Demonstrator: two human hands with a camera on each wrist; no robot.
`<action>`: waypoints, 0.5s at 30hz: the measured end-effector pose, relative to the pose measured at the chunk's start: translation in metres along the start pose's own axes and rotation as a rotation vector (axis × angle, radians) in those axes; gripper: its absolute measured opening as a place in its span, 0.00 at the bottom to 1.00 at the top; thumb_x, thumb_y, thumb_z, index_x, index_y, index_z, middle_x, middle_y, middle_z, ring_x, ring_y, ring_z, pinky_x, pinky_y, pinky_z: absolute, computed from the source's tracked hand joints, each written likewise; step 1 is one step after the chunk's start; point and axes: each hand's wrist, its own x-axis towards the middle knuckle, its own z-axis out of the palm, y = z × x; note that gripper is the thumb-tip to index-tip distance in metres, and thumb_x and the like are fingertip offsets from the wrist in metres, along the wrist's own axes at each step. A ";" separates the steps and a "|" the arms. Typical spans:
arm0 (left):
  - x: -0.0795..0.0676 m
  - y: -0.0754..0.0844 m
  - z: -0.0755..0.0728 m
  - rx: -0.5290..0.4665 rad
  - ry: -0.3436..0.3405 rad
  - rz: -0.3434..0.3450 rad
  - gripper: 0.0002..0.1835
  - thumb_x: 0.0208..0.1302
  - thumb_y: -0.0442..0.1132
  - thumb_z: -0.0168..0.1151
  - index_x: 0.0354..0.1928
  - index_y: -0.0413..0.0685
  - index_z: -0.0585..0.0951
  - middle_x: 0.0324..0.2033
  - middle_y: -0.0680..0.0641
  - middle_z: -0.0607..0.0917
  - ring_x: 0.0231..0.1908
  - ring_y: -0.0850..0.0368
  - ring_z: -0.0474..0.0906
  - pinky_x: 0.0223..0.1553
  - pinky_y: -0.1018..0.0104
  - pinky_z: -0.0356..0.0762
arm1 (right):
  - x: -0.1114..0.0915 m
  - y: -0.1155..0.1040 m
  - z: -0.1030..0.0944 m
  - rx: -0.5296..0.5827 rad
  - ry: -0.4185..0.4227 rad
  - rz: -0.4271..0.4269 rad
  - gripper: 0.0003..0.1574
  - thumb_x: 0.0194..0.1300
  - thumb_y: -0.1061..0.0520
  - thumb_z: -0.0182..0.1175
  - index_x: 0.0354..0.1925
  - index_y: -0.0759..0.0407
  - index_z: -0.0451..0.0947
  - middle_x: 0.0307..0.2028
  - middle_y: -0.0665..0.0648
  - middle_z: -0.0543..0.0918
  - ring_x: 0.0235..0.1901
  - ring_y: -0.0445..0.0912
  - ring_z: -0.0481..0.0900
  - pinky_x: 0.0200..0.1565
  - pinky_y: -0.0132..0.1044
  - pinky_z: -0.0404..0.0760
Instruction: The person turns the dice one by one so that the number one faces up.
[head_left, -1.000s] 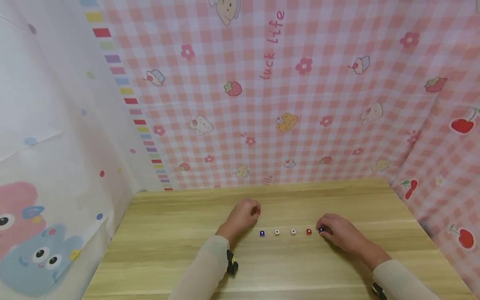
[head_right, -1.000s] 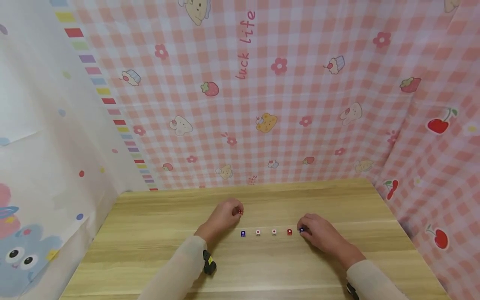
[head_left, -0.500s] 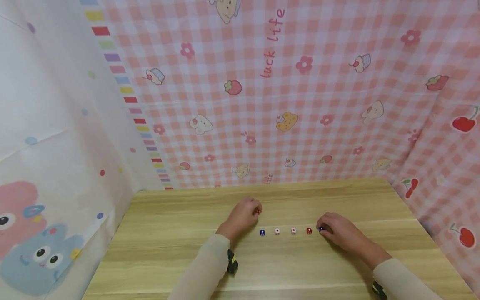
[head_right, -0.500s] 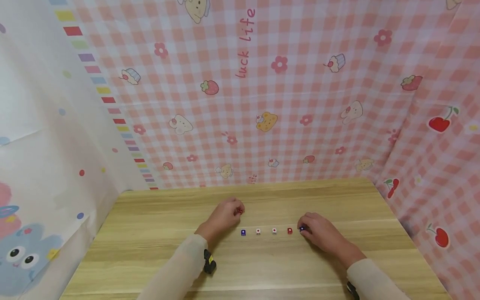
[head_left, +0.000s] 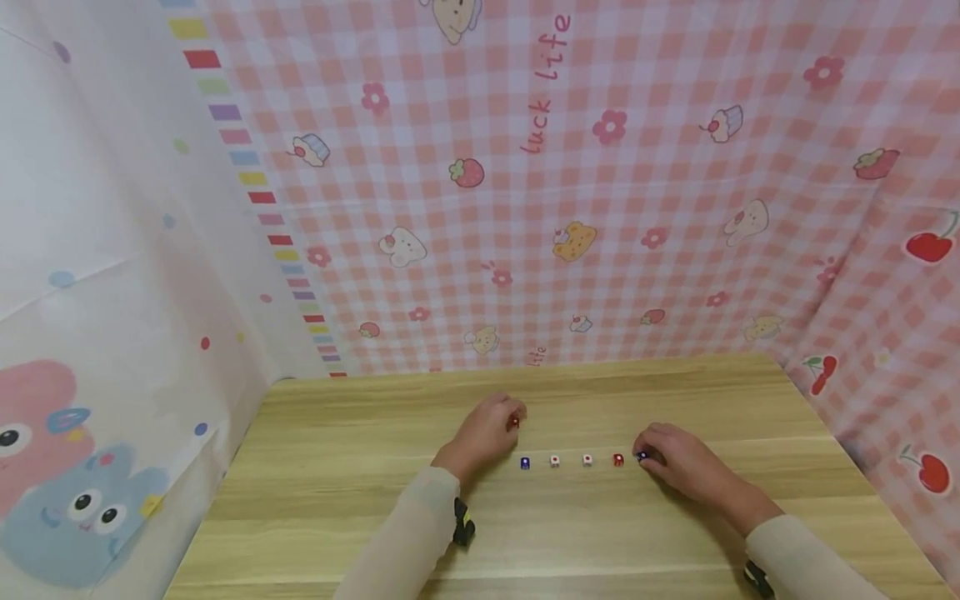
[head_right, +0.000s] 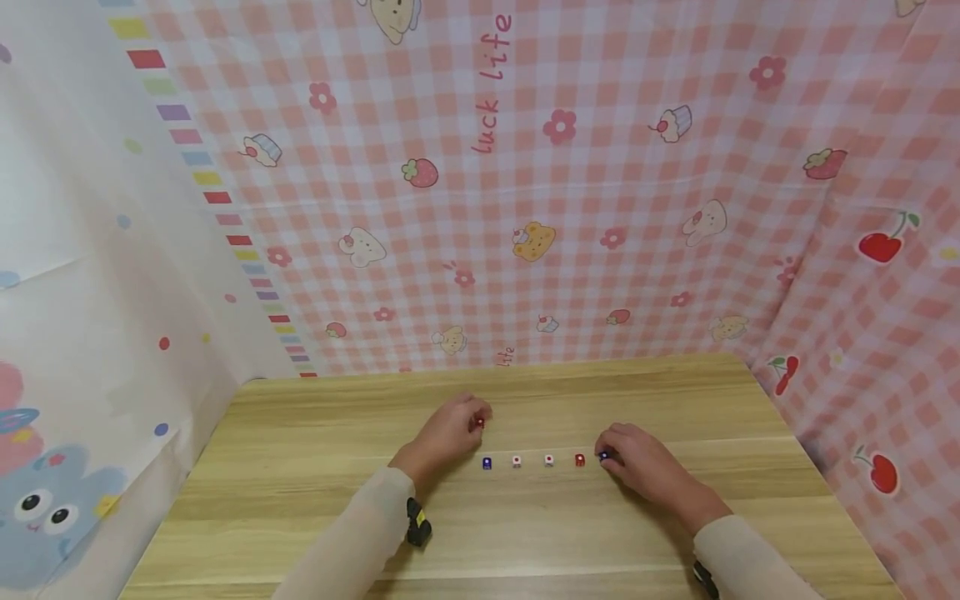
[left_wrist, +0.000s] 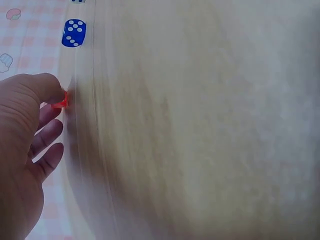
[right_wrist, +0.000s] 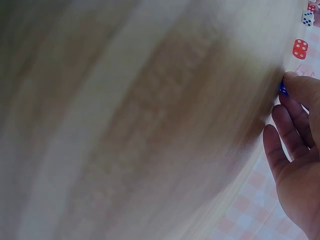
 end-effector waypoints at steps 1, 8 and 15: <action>0.000 0.000 0.000 -0.006 -0.001 -0.004 0.15 0.64 0.32 0.65 0.52 0.49 0.86 0.47 0.52 0.83 0.46 0.59 0.79 0.52 0.64 0.81 | 0.000 0.000 0.000 0.001 -0.001 0.001 0.11 0.60 0.62 0.73 0.37 0.49 0.82 0.37 0.44 0.82 0.40 0.41 0.80 0.46 0.45 0.83; -0.002 -0.003 -0.002 -0.032 -0.003 -0.025 0.04 0.68 0.36 0.66 0.43 0.51 0.86 0.40 0.55 0.81 0.41 0.61 0.76 0.47 0.67 0.80 | 0.001 0.000 -0.001 0.000 -0.007 -0.001 0.11 0.61 0.62 0.73 0.37 0.48 0.82 0.38 0.44 0.83 0.41 0.42 0.81 0.46 0.45 0.83; -0.006 -0.004 -0.005 -0.012 -0.007 -0.006 0.03 0.65 0.35 0.68 0.37 0.52 0.85 0.38 0.55 0.80 0.39 0.61 0.75 0.46 0.66 0.79 | 0.000 0.000 0.001 0.003 0.003 -0.015 0.11 0.60 0.63 0.74 0.37 0.49 0.82 0.37 0.44 0.82 0.40 0.41 0.80 0.46 0.44 0.83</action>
